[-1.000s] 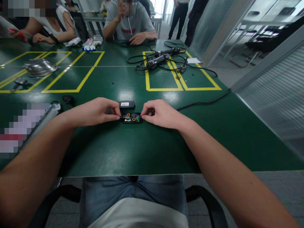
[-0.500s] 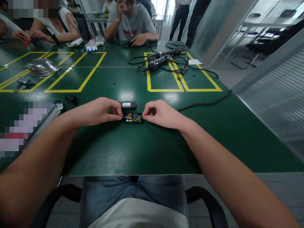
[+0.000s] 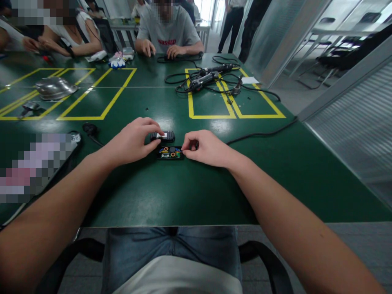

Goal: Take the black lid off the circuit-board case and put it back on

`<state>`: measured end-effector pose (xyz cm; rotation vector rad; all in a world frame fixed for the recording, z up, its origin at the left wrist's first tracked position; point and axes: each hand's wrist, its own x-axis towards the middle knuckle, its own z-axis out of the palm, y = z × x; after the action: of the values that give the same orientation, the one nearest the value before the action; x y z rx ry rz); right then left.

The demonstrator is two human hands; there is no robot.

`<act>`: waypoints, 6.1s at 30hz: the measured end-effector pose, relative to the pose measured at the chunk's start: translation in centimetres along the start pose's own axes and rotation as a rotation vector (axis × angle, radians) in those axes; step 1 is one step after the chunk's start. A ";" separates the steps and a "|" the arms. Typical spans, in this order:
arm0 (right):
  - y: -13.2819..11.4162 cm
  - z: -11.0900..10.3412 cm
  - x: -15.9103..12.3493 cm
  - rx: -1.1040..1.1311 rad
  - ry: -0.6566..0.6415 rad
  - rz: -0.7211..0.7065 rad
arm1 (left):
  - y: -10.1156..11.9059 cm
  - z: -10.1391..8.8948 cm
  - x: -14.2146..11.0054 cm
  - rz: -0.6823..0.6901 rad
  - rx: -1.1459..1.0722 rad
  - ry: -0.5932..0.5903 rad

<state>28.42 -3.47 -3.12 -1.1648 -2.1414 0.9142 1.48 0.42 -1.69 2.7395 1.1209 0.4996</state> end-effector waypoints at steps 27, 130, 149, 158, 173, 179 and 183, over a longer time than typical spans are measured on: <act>-0.5 0.8 -0.7 -0.148 0.021 -0.088 | 1.0 -0.4 -0.4 0.119 -0.283 -0.080; 0.2 1.0 0.2 -0.227 0.051 -0.048 | 2.0 0.1 0.3 0.080 -0.127 -0.204; -0.2 0.9 -0.6 -0.187 0.102 0.028 | 0.5 0.8 0.1 -0.255 -0.220 0.024; -0.4 0.3 -0.2 -0.245 -0.016 -0.007 | -0.2 0.8 0.2 -0.129 -0.038 0.024; -0.7 0.4 -0.4 -0.247 -0.011 0.035 | 1.2 -1.4 -0.3 -0.118 -0.259 -0.349; -0.6 0.4 -0.4 -0.191 0.008 0.005 | 1.2 -2.0 -0.2 -0.159 -0.273 -0.384; -0.6 0.1 -0.5 -0.140 0.039 -0.026 | 0.7 -2.7 -0.3 -0.133 -0.309 -0.357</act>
<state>28.25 -4.17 -2.81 -1.2089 -2.2130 0.7340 0.80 -0.31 0.90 2.3484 1.0262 0.1407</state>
